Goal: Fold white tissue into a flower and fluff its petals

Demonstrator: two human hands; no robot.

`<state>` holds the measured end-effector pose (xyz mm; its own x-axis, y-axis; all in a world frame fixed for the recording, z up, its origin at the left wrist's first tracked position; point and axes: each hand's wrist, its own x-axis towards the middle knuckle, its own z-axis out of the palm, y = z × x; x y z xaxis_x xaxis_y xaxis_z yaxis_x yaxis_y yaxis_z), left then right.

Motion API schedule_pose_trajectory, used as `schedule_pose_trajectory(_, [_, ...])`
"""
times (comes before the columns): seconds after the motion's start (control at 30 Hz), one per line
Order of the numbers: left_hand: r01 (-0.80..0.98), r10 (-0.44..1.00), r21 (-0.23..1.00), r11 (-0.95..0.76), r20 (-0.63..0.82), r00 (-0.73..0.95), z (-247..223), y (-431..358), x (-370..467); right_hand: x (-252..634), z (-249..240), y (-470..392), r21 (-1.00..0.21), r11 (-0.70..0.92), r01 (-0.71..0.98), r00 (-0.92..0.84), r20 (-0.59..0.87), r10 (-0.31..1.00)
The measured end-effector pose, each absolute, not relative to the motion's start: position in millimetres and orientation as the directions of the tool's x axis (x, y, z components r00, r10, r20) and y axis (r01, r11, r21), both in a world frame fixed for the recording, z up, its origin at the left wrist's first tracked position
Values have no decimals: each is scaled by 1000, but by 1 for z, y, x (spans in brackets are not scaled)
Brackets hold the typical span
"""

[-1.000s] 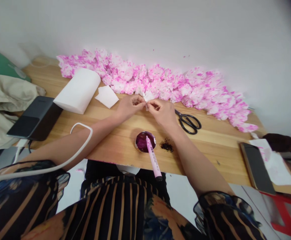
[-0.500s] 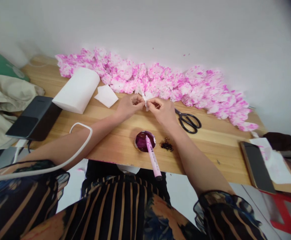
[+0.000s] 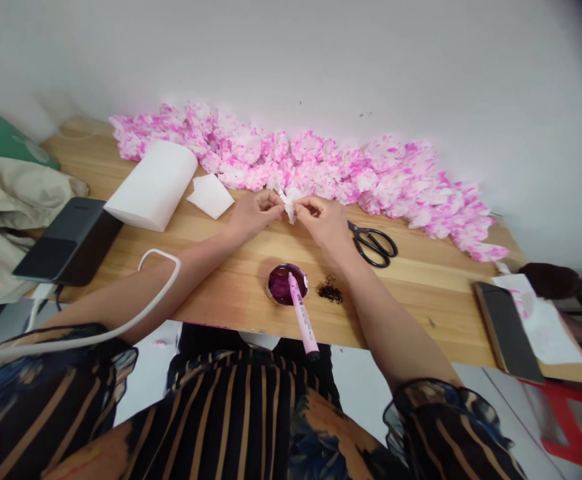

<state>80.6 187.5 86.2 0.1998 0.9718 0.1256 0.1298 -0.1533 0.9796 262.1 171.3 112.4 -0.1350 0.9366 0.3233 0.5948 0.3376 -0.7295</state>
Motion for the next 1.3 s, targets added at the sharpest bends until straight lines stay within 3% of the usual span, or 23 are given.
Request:
schedule_pose_trajectory(0.2, [179,958,956,-232,193,210,87,186,80,261,111,170,-613,390,687,-187,369,910])
schedule_pose_trajectory(0.43, [209,964,953,-219,178,198,90,184,79,263,105,173,-666,396,632,-166,383,909])
schedule_pose_trajectory(0.6, [295,967,930,-220,167,193,93,183,79,258,106,171,-623,451,638,-217,417,883])
schedule_pose_trajectory(0.87, [235,973,952,-195,157,170,83,189,78,253,102,170,-550,465,694,-272,399,876])
schedule_pose_trajectory(1.1, [58,989,998,-28,19,148,91,190,80,259,101,176,-598,417,685,-193,402,895])
schedule_pose_trajectory(1.3, [19,983,999,-36,32,179,90,190,81,262,104,175,-705,349,617,-123,352,928])
